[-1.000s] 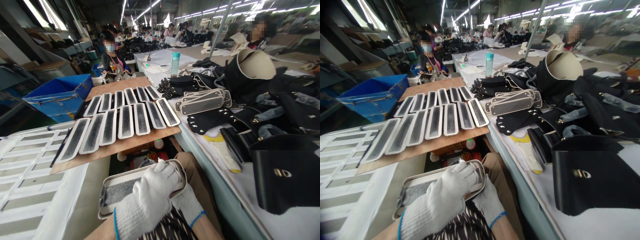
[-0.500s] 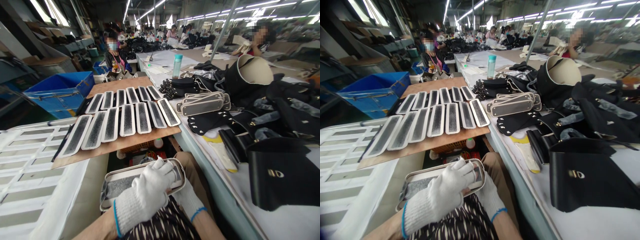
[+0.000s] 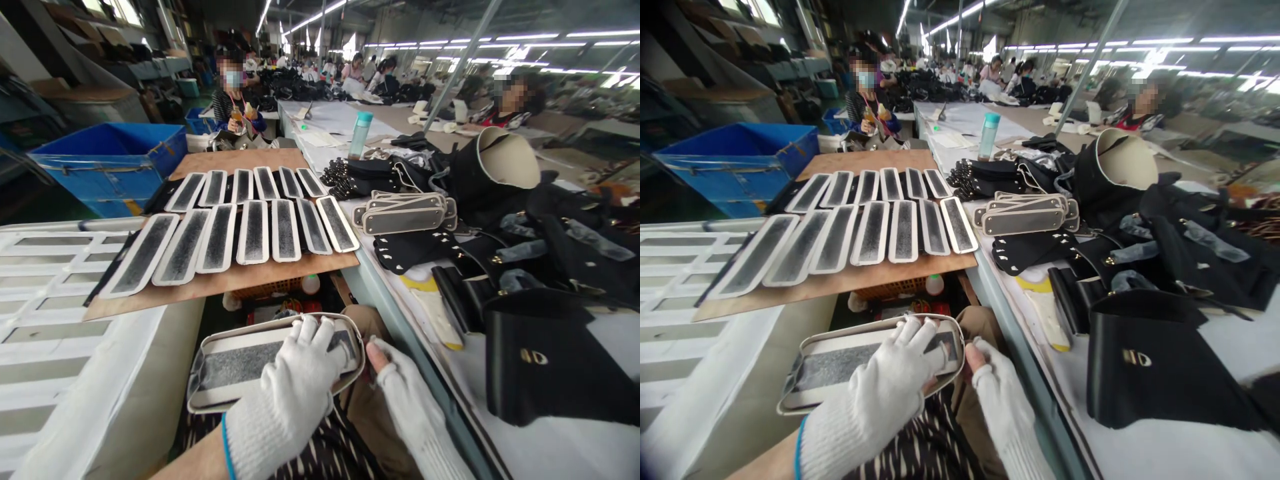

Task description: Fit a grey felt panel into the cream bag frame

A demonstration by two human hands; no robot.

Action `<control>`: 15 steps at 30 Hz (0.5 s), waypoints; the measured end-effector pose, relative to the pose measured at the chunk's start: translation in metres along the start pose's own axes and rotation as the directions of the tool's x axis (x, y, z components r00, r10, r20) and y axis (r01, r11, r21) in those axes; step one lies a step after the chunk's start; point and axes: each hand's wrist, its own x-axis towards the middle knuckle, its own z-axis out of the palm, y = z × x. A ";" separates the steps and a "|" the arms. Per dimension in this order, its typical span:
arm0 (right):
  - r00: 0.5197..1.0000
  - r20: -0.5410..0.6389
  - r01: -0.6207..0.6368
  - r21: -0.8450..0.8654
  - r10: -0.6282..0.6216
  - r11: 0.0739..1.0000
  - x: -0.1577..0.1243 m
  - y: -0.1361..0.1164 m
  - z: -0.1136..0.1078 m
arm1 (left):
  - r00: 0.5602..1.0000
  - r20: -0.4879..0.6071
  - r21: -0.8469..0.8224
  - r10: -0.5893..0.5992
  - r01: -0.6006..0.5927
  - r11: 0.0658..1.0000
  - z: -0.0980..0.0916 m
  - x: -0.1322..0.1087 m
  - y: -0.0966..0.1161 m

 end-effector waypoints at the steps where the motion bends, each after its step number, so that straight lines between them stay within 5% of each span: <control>1: 1.000 -0.019 -0.014 -0.045 0.013 0.999 0.000 -0.002 -0.001 | 1.000 -0.024 0.012 0.011 -0.011 1.000 0.002 0.001 -0.001; 6: 0.993 -0.005 -0.119 -0.189 0.120 0.975 -0.002 -0.003 -0.002 | 0.995 -0.078 0.000 0.062 -0.062 0.998 0.011 0.006 -0.008; 15: 0.983 0.079 -0.125 -0.363 0.164 0.923 -0.002 -0.003 -0.002 | 0.996 0.086 -0.029 -0.021 0.024 0.999 -0.001 0.009 -0.002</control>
